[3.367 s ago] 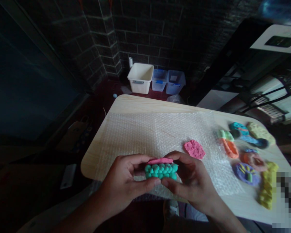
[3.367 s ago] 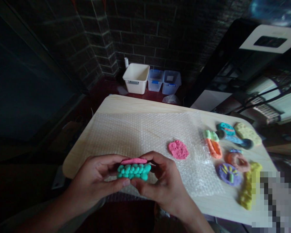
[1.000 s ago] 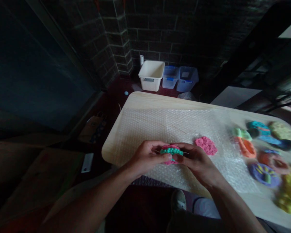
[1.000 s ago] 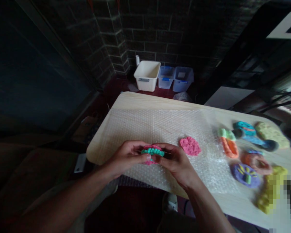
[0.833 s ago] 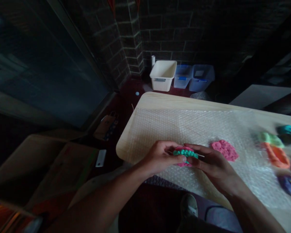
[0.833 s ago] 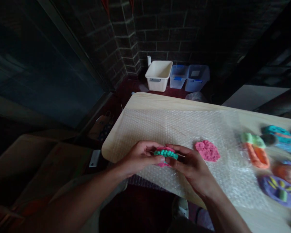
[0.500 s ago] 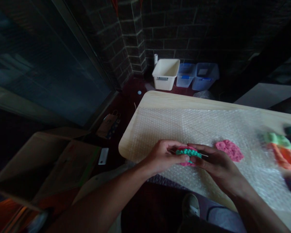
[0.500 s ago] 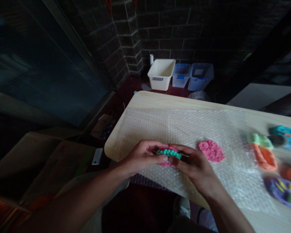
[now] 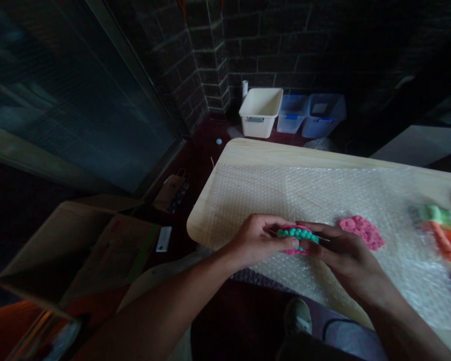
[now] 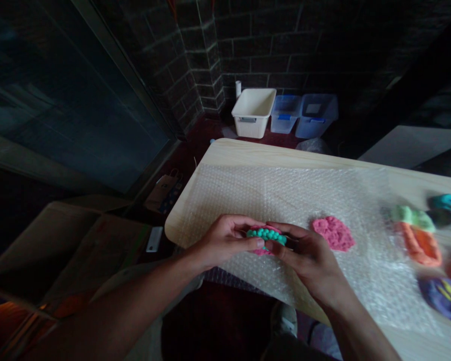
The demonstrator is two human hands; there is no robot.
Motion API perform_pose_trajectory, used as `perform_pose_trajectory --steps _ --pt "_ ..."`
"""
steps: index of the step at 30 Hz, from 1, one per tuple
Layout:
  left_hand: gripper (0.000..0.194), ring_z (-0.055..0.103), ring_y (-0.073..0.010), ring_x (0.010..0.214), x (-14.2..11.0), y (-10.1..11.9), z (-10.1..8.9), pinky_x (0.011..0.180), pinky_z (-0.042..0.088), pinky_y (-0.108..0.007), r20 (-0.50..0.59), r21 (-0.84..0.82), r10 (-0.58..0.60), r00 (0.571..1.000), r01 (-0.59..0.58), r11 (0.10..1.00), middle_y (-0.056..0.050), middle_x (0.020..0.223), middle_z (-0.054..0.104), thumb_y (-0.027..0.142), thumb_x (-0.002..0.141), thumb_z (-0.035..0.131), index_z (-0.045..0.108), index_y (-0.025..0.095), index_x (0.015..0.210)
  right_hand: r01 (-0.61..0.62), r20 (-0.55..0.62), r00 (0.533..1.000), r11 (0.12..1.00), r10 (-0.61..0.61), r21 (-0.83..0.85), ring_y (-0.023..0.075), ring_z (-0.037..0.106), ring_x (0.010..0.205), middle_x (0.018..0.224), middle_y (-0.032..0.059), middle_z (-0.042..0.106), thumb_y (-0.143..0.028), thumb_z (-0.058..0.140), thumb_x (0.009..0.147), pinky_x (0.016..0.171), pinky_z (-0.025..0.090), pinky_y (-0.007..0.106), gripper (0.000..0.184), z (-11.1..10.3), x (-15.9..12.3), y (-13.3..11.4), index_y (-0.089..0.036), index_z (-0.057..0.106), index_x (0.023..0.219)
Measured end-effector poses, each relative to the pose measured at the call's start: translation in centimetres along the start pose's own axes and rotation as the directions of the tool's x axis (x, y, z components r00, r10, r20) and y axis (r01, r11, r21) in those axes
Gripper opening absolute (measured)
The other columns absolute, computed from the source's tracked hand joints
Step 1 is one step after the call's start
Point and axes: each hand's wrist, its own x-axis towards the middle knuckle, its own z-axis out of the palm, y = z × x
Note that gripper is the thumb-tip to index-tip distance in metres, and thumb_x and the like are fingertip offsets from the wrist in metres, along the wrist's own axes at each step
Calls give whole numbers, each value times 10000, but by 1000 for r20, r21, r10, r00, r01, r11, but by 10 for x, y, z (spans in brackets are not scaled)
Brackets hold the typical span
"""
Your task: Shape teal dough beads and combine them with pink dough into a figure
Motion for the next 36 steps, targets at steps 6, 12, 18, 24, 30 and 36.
perform_pose_trajectory --steps 6,12,18,24,30,36 --pt "588 783 -193 809 2 -3 -2 795 609 -313 -13 5 -20 1000 20 1000 -133 1034 835 355 720 982 815 110 1227 -1 -14 1000 1000 1 -7 308 814 990 1127 121 862 -410 960 786 891 678 414 409 -1 -1 3 -267 873 1160" --pt "516 792 -228 968 0 0 1 907 622 -350 -1 13 33 999 -32 999 -170 1217 817 338 810 915 806 111 1260 32 -52 998 999 -34 -43 302 821 996 1093 108 871 -430 958 778 913 681 417 406 3 -1 -3 -277 878 1145" --pt "494 788 -208 877 1 0 1 853 635 -343 14 19 39 999 -39 999 -164 1115 831 326 801 919 813 90 1221 45 -33 998 999 -46 -24 264 830 927 1056 93 878 -388 955 792 849 689 351 357 4 -2 -5 -288 883 1127" --pt "438 796 -235 1002 2 -4 0 909 626 -361 12 47 87 996 -88 995 -162 1237 818 303 850 877 807 130 1246 94 -19 995 996 -94 -6 247 836 921 1064 82 880 -352 948 807 863 689 350 371 3 -1 -3 -296 872 1166" --pt "440 797 -217 944 3 -6 0 871 619 -345 15 56 89 996 -89 994 -162 1211 827 306 847 880 806 117 1238 100 -11 995 995 -100 8 230 832 886 1051 77 879 -336 940 816 835 689 338 333 3 -1 -2 -280 877 1139" --pt "468 788 -220 975 3 0 2 891 610 -335 -12 36 68 998 -68 997 -146 1177 829 258 813 900 784 106 1241 120 7 993 991 -120 63 185 809 945 1108 58 869 -284 935 831 853 661 272 360 3 0 0 -298 852 1181"
